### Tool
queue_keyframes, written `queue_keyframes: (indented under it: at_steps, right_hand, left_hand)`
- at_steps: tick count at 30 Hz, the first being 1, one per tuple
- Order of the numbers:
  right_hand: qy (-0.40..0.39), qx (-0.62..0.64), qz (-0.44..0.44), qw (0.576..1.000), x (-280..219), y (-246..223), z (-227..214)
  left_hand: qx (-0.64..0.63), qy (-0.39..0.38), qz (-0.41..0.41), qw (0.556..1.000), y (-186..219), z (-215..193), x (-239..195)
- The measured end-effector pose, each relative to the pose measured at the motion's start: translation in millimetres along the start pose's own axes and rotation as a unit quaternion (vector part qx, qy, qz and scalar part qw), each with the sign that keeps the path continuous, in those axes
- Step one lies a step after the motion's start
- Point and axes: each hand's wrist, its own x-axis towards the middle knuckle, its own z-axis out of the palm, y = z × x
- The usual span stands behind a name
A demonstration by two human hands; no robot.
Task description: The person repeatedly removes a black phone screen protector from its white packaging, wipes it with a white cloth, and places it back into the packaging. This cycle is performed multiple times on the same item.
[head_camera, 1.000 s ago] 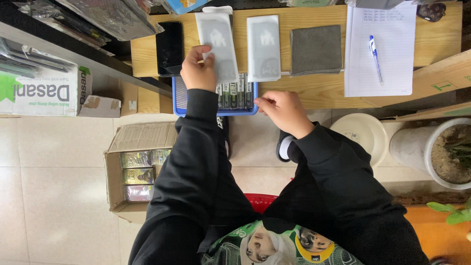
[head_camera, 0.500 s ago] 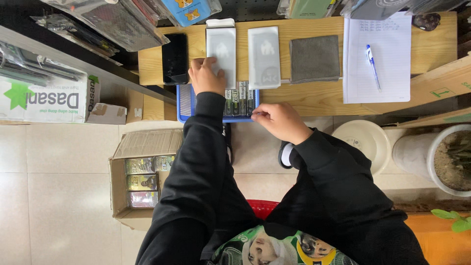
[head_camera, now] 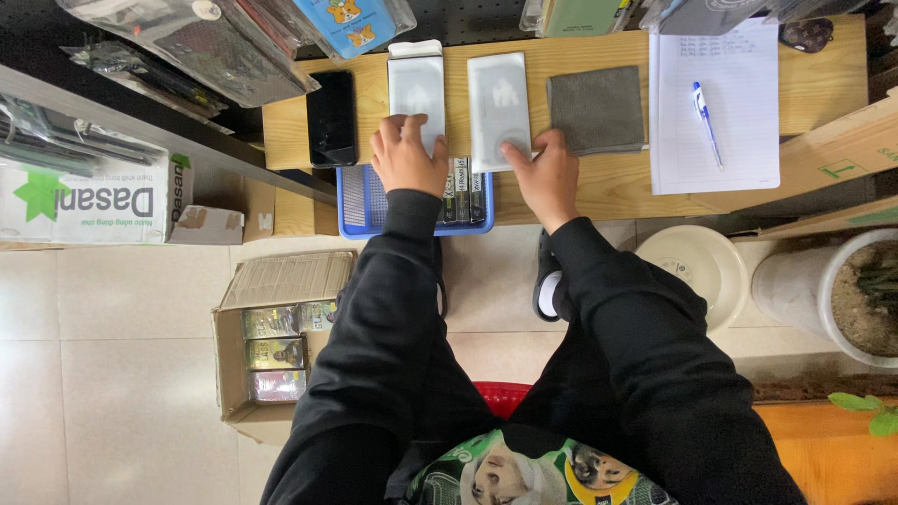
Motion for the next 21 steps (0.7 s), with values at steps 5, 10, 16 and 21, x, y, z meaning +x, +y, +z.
queue_keyframes:
  at_steps: [5,10,16,21]
  right_hand:
    - [-0.037,0.085,0.071,0.993,7.6,17.6,14.4]
    - [-0.025,0.171,0.138,0.975,1.2,12.8,10.9]
    - [0.015,0.156,0.146,0.977,2.9,24.8,13.8]
    - [-0.044,0.381,0.198,0.902,-31.3,-31.4,-16.9]
  left_hand:
    - [-0.089,-0.008,0.120,0.989,19.1,22.0,-38.1]
    - [-0.154,-0.053,0.172,0.971,27.1,35.0,-62.0]
    - [-0.188,-0.122,0.099,0.970,26.1,19.7,-52.4]
    - [-0.404,-0.087,-0.088,0.906,26.0,-13.6,-33.3]
